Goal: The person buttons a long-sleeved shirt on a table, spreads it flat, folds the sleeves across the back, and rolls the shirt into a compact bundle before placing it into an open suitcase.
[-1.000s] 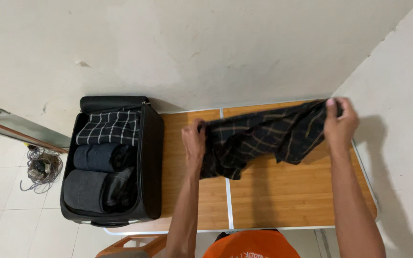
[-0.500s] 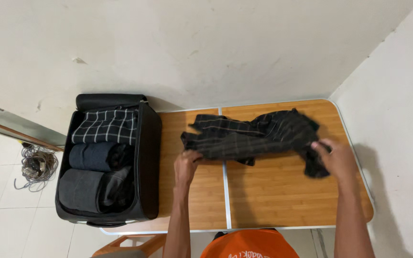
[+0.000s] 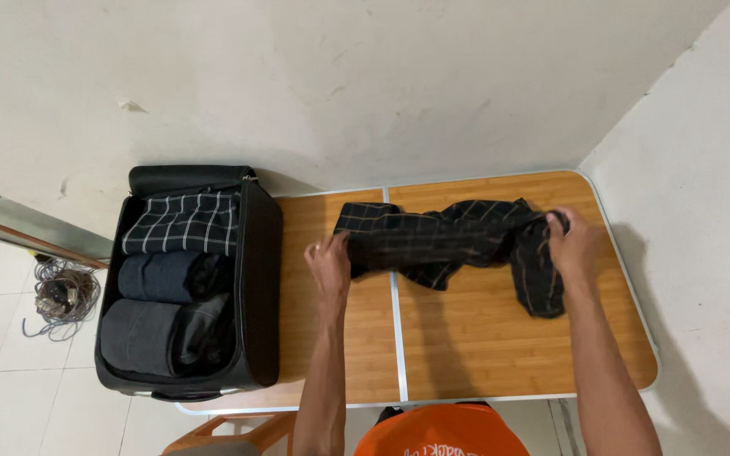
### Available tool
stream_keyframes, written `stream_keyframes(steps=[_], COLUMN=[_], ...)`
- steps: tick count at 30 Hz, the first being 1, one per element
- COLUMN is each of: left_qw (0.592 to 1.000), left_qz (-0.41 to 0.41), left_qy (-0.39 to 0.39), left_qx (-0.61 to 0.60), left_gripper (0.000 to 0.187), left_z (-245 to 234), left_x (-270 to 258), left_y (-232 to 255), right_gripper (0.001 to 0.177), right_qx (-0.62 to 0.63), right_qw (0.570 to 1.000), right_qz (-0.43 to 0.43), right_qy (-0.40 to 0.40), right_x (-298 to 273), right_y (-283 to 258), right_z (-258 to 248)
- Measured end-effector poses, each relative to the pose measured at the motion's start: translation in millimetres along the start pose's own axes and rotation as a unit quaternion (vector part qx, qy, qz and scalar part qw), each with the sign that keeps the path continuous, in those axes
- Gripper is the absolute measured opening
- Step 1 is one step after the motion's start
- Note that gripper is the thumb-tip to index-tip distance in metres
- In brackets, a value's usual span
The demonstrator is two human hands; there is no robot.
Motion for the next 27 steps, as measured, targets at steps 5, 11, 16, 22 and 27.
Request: stream_keyframes(steps=[5,11,16,22,27], left_qw=[0.994,0.992,0.872,0.966,0.831], left_qz=[0.040,-0.028,-0.225,-0.083,-0.228], left_qy=[0.042,-0.120,-0.360,-0.229,-0.464], left_qx=[-0.088,0.039,0.242,0.085,0.206], left_gripper=[0.021,0.021,0.019,0.038,0.073], left_z=[-12.8,27.9,58.3,90.7,111.1], left_x=[-1.0,-111.4,-183.1,-200.6,-219.8], left_y=[-8.8,-98.5,-132.8,-86.5,-75.7], right_gripper=[0.020,0.024,0.030,0.027,0.050], right_qx=[0.003,-0.032,-0.055,-0.127,-0.080], right_qw=[0.993,0.852,0.765,0.911,0.935], right_qz=[-0.101,0.128,0.124,0.187,0.010], right_qy=[-0.057,-0.506,-0.630,-0.345,-0.345], right_x=[0.0,-100.5,-162.6,-178.7,-211.9], right_y=[-23.4,69.9,93.5,57.3,36.7], right_z=[-30.2,12.8,60.3,97.7,120.3])
Point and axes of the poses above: each hand's wrist, its own x-axis towards the middle knuckle, its own z-axis out of the palm, y = z × x, the point moved 2 cm from there along x, towards the middle knuckle, and after that the axes turned 13 degrees about -z, right-handed, at the moved point
